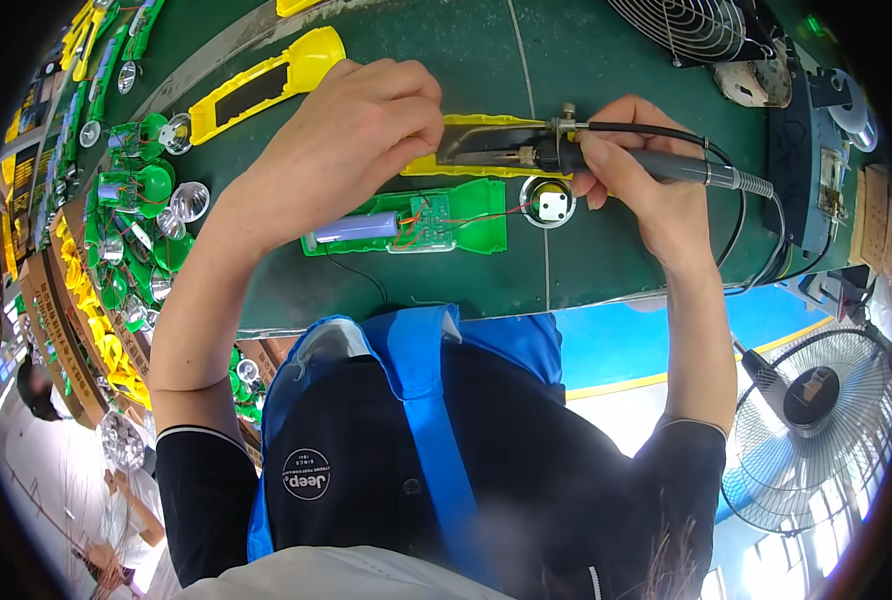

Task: Soldering wires and components onto a circuit board for solar lamp assembly.

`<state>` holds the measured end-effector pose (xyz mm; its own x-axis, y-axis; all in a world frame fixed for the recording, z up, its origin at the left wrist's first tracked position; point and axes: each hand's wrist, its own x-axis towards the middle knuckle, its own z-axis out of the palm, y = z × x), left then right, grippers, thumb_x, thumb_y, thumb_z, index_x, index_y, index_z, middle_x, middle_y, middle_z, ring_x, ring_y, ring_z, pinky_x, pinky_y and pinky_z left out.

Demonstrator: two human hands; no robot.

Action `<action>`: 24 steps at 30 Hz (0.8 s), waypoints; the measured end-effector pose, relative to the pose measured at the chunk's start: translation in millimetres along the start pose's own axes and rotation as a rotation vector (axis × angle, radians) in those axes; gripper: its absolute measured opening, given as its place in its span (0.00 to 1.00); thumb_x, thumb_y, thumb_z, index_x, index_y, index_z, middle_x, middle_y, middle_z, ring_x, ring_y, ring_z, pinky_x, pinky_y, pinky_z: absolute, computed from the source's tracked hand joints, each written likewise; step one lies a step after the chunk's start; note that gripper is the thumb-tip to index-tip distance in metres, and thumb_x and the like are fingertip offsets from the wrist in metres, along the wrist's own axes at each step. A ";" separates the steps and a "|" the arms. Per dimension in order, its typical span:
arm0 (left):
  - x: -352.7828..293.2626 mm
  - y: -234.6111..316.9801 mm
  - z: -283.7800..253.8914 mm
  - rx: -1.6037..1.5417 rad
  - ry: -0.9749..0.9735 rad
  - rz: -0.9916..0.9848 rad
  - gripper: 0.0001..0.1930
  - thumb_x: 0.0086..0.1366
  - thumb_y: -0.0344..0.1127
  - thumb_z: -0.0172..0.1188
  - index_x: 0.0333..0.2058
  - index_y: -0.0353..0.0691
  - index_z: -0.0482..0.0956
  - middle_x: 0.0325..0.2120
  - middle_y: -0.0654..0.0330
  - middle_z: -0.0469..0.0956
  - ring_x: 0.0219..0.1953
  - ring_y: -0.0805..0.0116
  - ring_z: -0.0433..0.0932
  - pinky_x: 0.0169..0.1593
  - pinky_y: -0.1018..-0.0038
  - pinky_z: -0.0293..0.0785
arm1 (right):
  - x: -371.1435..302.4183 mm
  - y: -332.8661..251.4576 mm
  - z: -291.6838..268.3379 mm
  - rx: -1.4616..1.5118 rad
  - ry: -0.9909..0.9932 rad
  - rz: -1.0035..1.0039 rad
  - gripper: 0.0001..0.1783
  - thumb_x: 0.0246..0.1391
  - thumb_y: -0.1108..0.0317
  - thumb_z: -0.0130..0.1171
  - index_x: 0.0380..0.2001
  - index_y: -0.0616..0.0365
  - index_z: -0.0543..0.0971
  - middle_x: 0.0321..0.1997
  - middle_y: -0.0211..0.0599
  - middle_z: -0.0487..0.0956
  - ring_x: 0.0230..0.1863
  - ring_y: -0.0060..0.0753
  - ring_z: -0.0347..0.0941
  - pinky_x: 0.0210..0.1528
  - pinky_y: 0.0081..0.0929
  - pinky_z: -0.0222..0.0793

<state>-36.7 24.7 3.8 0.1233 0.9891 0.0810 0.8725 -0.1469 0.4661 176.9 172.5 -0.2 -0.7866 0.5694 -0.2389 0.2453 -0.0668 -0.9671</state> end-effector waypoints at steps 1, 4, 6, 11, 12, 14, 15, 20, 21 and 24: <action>0.1 -0.5 0.2 -0.001 0.000 -0.001 0.03 0.55 0.29 0.55 0.25 0.39 0.72 0.30 0.62 0.69 0.37 0.63 0.70 0.40 0.68 0.62 | 0.0 -0.5 0.4 -0.001 -0.001 0.001 0.10 0.51 0.66 0.54 0.29 0.64 0.71 0.19 0.34 0.74 0.18 0.18 0.69 0.19 0.13 0.64; 0.2 -1.4 0.8 0.037 -0.010 0.011 0.03 0.55 0.29 0.55 0.25 0.39 0.72 0.30 0.62 0.69 0.37 0.63 0.70 0.41 0.68 0.63 | 0.1 -1.2 1.5 -0.026 0.000 0.015 0.10 0.50 0.67 0.55 0.30 0.64 0.71 0.19 0.34 0.74 0.18 0.18 0.70 0.20 0.13 0.64; 0.3 -1.2 0.3 0.044 -0.019 0.017 0.03 0.55 0.29 0.55 0.25 0.38 0.72 0.30 0.61 0.69 0.37 0.63 0.70 0.41 0.68 0.63 | 0.3 -0.7 1.6 -0.037 -0.010 0.007 0.10 0.50 0.68 0.55 0.30 0.64 0.71 0.20 0.35 0.74 0.19 0.18 0.70 0.20 0.13 0.65; -0.1 -1.0 0.9 0.068 -0.011 0.028 0.03 0.55 0.29 0.55 0.25 0.38 0.72 0.30 0.62 0.69 0.37 0.63 0.70 0.42 0.68 0.62 | -1.4 -0.7 2.9 -0.044 -0.009 -0.021 0.10 0.51 0.68 0.55 0.30 0.65 0.71 0.20 0.35 0.74 0.19 0.18 0.70 0.21 0.14 0.65; -0.5 -0.7 1.0 0.078 -0.007 0.027 0.03 0.55 0.29 0.55 0.25 0.38 0.72 0.30 0.62 0.69 0.36 0.64 0.70 0.42 0.68 0.62 | -2.2 -0.6 2.4 -0.054 -0.012 -0.037 0.10 0.51 0.68 0.55 0.31 0.65 0.71 0.20 0.36 0.74 0.19 0.19 0.70 0.21 0.14 0.65; -1.2 -0.7 1.3 0.079 -0.002 0.031 0.03 0.55 0.29 0.55 0.25 0.38 0.72 0.30 0.62 0.69 0.36 0.64 0.70 0.42 0.68 0.62 | -7.1 3.3 -3.0 -0.025 0.005 -0.053 0.11 0.51 0.67 0.54 0.31 0.65 0.70 0.20 0.36 0.74 0.20 0.20 0.70 0.22 0.15 0.66; -1.1 -0.5 1.9 0.080 0.003 0.036 0.03 0.55 0.29 0.55 0.25 0.38 0.72 0.30 0.62 0.69 0.36 0.64 0.70 0.42 0.68 0.62 | -9.4 6.0 -5.7 0.004 0.024 -0.068 0.12 0.52 0.66 0.53 0.32 0.65 0.70 0.20 0.37 0.74 0.20 0.21 0.70 0.23 0.17 0.66; 0.6 1.0 0.1 0.089 -0.010 0.039 0.02 0.53 0.29 0.55 0.26 0.38 0.74 0.29 0.61 0.70 0.37 0.64 0.71 0.42 0.69 0.63 | -15.5 16.5 -8.6 0.075 0.092 -0.150 0.14 0.54 0.63 0.52 0.34 0.64 0.69 0.22 0.39 0.73 0.23 0.24 0.70 0.27 0.20 0.67; 0.8 1.9 -0.9 0.085 -0.016 0.030 0.03 0.52 0.28 0.55 0.26 0.38 0.77 0.29 0.61 0.71 0.37 0.65 0.71 0.42 0.69 0.63 | -15.7 20.0 -8.5 0.108 0.095 -0.173 0.14 0.54 0.62 0.53 0.34 0.64 0.68 0.23 0.39 0.73 0.24 0.25 0.70 0.28 0.21 0.66; 0.5 1.3 -0.1 0.070 -0.010 0.026 0.02 0.55 0.29 0.55 0.26 0.39 0.72 0.30 0.62 0.69 0.36 0.64 0.70 0.41 0.68 0.61 | -17.0 29.9 -7.7 0.207 0.125 -0.185 0.15 0.55 0.61 0.53 0.35 0.64 0.68 0.25 0.40 0.73 0.25 0.25 0.70 0.29 0.21 0.66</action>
<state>-35.6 25.0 4.5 0.1511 0.9850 0.0837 0.8996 -0.1721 0.4014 201.9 167.1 -24.4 -0.7285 0.6827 -0.0564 -0.0265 -0.1104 -0.9935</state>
